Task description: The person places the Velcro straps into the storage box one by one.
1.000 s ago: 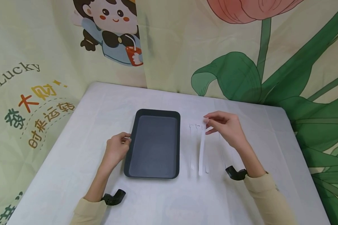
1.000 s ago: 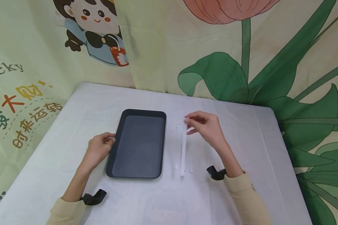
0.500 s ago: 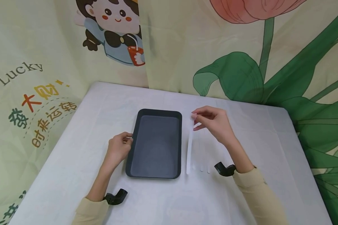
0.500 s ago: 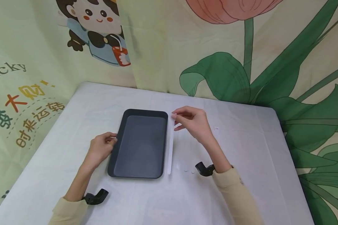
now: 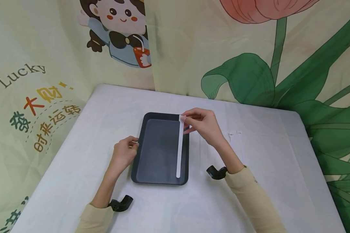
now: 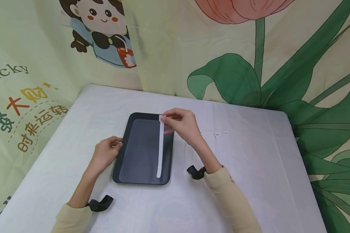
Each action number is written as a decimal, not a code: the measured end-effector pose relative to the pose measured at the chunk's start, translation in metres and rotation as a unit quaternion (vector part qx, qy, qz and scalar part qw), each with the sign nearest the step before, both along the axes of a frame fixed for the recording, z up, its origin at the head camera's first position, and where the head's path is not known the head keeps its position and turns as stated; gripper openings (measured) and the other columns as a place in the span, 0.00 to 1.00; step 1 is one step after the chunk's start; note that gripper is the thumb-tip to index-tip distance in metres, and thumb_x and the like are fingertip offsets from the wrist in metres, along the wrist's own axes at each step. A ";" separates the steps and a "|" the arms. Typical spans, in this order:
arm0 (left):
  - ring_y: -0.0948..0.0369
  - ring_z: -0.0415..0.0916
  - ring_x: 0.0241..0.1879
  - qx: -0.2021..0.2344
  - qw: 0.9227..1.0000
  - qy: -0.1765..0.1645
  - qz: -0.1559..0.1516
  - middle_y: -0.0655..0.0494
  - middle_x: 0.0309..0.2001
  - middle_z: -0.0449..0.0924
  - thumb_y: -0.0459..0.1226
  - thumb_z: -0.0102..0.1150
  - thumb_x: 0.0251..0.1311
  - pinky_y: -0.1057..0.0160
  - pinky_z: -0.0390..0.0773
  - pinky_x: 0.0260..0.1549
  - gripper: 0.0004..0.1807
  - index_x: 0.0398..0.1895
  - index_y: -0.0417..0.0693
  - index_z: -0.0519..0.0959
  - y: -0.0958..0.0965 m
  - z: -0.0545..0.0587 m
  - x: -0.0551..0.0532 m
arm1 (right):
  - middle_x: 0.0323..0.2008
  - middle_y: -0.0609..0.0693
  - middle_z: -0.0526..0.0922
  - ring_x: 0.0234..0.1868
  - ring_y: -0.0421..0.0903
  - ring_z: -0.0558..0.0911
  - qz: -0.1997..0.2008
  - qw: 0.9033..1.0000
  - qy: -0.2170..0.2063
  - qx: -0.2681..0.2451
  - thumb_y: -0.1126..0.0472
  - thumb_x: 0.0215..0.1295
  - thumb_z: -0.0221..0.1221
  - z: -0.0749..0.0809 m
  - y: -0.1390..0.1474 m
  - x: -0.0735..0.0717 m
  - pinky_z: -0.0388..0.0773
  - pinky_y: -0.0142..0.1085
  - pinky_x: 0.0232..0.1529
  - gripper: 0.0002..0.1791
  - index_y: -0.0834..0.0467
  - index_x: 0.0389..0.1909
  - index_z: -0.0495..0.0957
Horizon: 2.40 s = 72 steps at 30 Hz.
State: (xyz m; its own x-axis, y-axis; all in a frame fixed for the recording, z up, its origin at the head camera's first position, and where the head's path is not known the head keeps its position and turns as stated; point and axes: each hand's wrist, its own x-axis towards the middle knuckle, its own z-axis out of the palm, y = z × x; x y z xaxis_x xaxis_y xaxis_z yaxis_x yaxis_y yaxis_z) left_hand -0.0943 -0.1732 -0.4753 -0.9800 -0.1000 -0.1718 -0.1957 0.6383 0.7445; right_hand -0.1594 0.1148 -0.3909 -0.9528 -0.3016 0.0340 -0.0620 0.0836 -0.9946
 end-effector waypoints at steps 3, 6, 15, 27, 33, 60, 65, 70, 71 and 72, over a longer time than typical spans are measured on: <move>0.48 0.85 0.37 0.001 1.000 0.000 -0.002 0.33 0.47 0.86 0.31 0.51 0.71 0.59 0.80 0.29 0.17 0.57 0.32 0.80 0.000 -0.001 0.000 | 0.34 0.57 0.87 0.32 0.54 0.86 0.003 1.000 -0.009 -0.007 0.67 0.67 0.66 -0.004 -0.011 -0.003 0.86 0.52 0.36 0.08 0.65 0.43 0.86; 0.48 0.85 0.36 0.000 1.000 0.002 -0.002 0.33 0.46 0.86 0.31 0.51 0.71 0.60 0.80 0.29 0.17 0.56 0.31 0.80 0.001 -0.001 0.000 | 0.34 0.56 0.87 0.31 0.48 0.86 0.011 1.000 -0.018 -0.016 0.66 0.67 0.66 -0.008 -0.023 -0.005 0.86 0.55 0.37 0.08 0.65 0.43 0.85; 0.47 0.85 0.39 0.000 1.000 -0.001 -0.003 0.33 0.47 0.86 0.31 0.51 0.71 0.58 0.81 0.31 0.17 0.57 0.32 0.80 0.001 -0.001 0.000 | 0.37 0.59 0.88 0.31 0.50 0.87 0.041 0.998 -0.031 -0.029 0.66 0.67 0.66 -0.022 -0.054 -0.011 0.86 0.54 0.37 0.08 0.66 0.44 0.85; 0.47 0.84 0.38 -0.001 1.000 -0.002 0.002 0.33 0.47 0.86 0.31 0.51 0.71 0.59 0.80 0.31 0.17 0.57 0.32 0.80 0.001 0.002 -0.001 | 0.38 0.62 0.89 0.29 0.48 0.87 0.041 0.997 -0.059 -0.030 0.66 0.68 0.65 -0.054 -0.091 -0.023 0.86 0.55 0.36 0.09 0.67 0.45 0.85; 0.47 0.85 0.40 0.003 1.000 -0.003 0.002 0.34 0.46 0.86 0.32 0.51 0.71 0.59 0.80 0.32 0.17 0.56 0.32 0.80 0.001 0.003 -0.001 | 0.39 0.65 0.89 0.29 0.50 0.88 0.033 0.995 -0.081 -0.042 0.67 0.68 0.65 -0.064 -0.107 -0.026 0.85 0.56 0.37 0.09 0.68 0.45 0.84; 0.46 0.85 0.42 0.009 1.000 0.000 -0.008 0.33 0.47 0.86 0.31 0.51 0.71 0.55 0.82 0.36 0.17 0.57 0.31 0.80 0.000 0.004 -0.001 | 0.32 0.57 0.90 0.24 0.44 0.86 0.031 0.985 0.008 0.170 0.66 0.68 0.66 -0.099 -0.136 -0.018 0.82 0.31 0.27 0.06 0.65 0.41 0.87; 0.46 0.86 0.42 0.010 1.000 0.000 -0.010 0.33 0.47 0.86 0.31 0.51 0.70 0.54 0.82 0.36 0.17 0.56 0.31 0.80 0.001 0.004 0.000 | 0.31 0.56 0.90 0.21 0.37 0.83 0.024 0.979 0.030 0.198 0.65 0.68 0.66 -0.106 -0.137 -0.018 0.79 0.27 0.25 0.06 0.64 0.40 0.87; 0.45 0.85 0.43 0.012 1.000 0.004 -0.012 0.33 0.47 0.86 0.31 0.51 0.70 0.54 0.82 0.37 0.16 0.56 0.32 0.81 0.000 0.004 0.000 | 0.32 0.58 0.89 0.22 0.40 0.85 0.019 0.978 0.036 0.204 0.68 0.66 0.66 -0.108 -0.137 -0.018 0.80 0.28 0.25 0.06 0.65 0.41 0.86; 0.45 0.85 0.43 0.013 1.000 0.004 -0.012 0.33 0.47 0.86 0.31 0.51 0.70 0.54 0.82 0.37 0.16 0.56 0.32 0.81 0.000 0.004 0.000 | 0.33 0.58 0.89 0.22 0.41 0.85 0.018 0.978 0.034 0.205 0.69 0.66 0.66 -0.108 -0.138 -0.019 0.80 0.28 0.25 0.06 0.66 0.41 0.86; 0.45 0.85 0.43 0.013 1.000 0.003 -0.011 0.33 0.47 0.86 0.31 0.51 0.70 0.54 0.82 0.37 0.16 0.56 0.32 0.81 0.000 0.004 0.000 | 0.34 0.59 0.89 0.23 0.42 0.86 0.016 0.978 0.033 0.205 0.69 0.65 0.66 -0.108 -0.139 -0.019 0.80 0.28 0.25 0.07 0.67 0.42 0.85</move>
State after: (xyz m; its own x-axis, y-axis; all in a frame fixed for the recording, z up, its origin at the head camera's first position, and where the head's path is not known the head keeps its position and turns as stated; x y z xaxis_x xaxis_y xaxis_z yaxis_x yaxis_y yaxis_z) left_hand -0.0946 -0.1733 -0.4709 -0.9831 -0.0733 -0.1675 -0.1763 0.6231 0.7620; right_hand -0.1782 -0.0238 -0.4988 -0.9423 -0.3329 -0.0354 -0.1336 0.4709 -0.8720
